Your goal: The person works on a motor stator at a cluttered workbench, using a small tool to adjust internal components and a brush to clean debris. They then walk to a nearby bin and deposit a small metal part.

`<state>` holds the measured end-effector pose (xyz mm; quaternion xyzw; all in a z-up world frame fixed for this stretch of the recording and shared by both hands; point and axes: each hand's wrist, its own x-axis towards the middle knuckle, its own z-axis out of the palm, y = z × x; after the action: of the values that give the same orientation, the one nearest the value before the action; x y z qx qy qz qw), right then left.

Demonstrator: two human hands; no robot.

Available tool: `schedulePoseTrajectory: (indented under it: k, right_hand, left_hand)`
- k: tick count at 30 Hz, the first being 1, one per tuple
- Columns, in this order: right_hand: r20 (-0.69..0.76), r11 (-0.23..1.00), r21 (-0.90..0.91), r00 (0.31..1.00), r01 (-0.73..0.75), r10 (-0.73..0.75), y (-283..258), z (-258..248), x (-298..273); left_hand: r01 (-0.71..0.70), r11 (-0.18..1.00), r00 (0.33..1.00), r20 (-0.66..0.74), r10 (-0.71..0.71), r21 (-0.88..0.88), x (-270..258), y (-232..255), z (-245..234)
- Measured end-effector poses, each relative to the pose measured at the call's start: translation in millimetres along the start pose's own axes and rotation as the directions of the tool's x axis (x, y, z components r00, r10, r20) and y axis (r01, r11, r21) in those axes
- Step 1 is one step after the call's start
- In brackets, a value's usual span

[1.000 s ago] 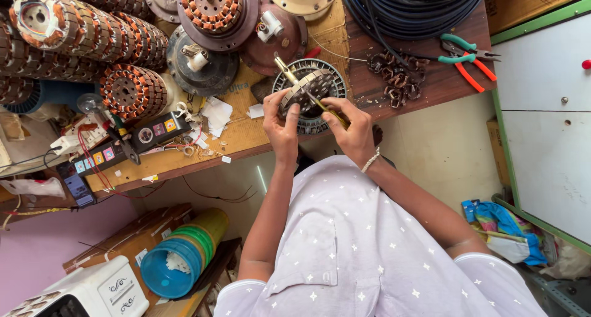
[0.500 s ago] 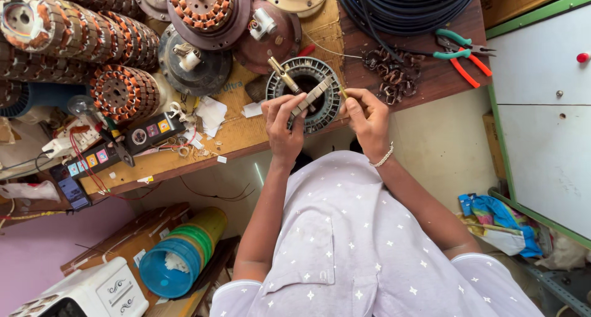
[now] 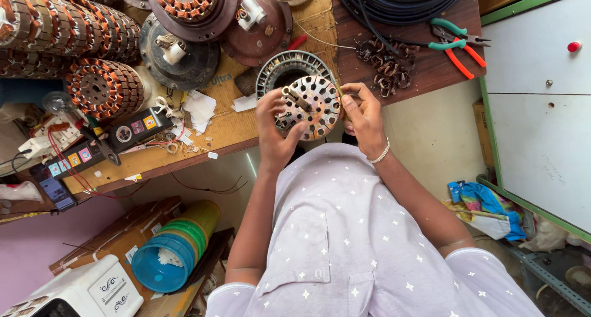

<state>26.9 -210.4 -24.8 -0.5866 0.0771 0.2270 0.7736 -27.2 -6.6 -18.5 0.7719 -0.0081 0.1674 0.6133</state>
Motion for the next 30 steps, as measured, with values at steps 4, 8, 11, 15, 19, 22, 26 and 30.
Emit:
schedulePoseTrajectory:
  k: [4, 8, 11, 15, 19, 22, 26, 30]
  right_hand:
    - [-0.013, 0.998, -0.057, 0.999, 0.039, -0.04, 0, -2, 3]
    - [0.017, 0.983, -0.164, 0.996, 0.087, -0.086, 1, -12, 0]
    - [0.004, 0.974, -0.205, 0.995, 0.102, -0.103, 2, -23, -3]
    - [-0.008, 0.973, -0.209, 0.995, 0.096, -0.1, 2, -30, -7]
    - [0.001, 0.964, -0.247, 0.995, 0.098, -0.101, -2, -32, -8]
    - [0.035, 0.944, -0.305, 0.992, 0.126, -0.121, -4, -32, -10]
    - [0.098, 0.918, -0.356, 0.984, 0.176, -0.151, -7, -30, -10]
    - [0.311, 0.765, -0.48, 0.899, 0.429, -0.309, -18, -19, -15]
  left_hand:
    - [0.137, 0.949, 0.986, 0.05, -0.157, 0.283, 22, 6, 10]
    - [0.013, 0.899, 0.999, 0.034, -0.031, 0.437, 31, 15, 15]
    - [-0.13, 0.885, 0.991, 0.043, 0.124, 0.447, 38, 18, 11]
    - [-0.214, 0.927, 0.977, 0.078, 0.2, 0.307, 55, 14, -19]
    - [-0.029, 0.994, 0.995, -0.091, 0.039, 0.108, 58, -7, -50]
    - [0.203, 0.965, 0.924, -0.292, -0.245, -0.166, 44, -37, -56]
    - [0.261, 0.792, 0.833, -0.286, -0.474, -0.552, 13, -74, -53]
    - [0.328, 0.743, 0.729, -0.344, -0.592, -0.583, -4, -79, -45]
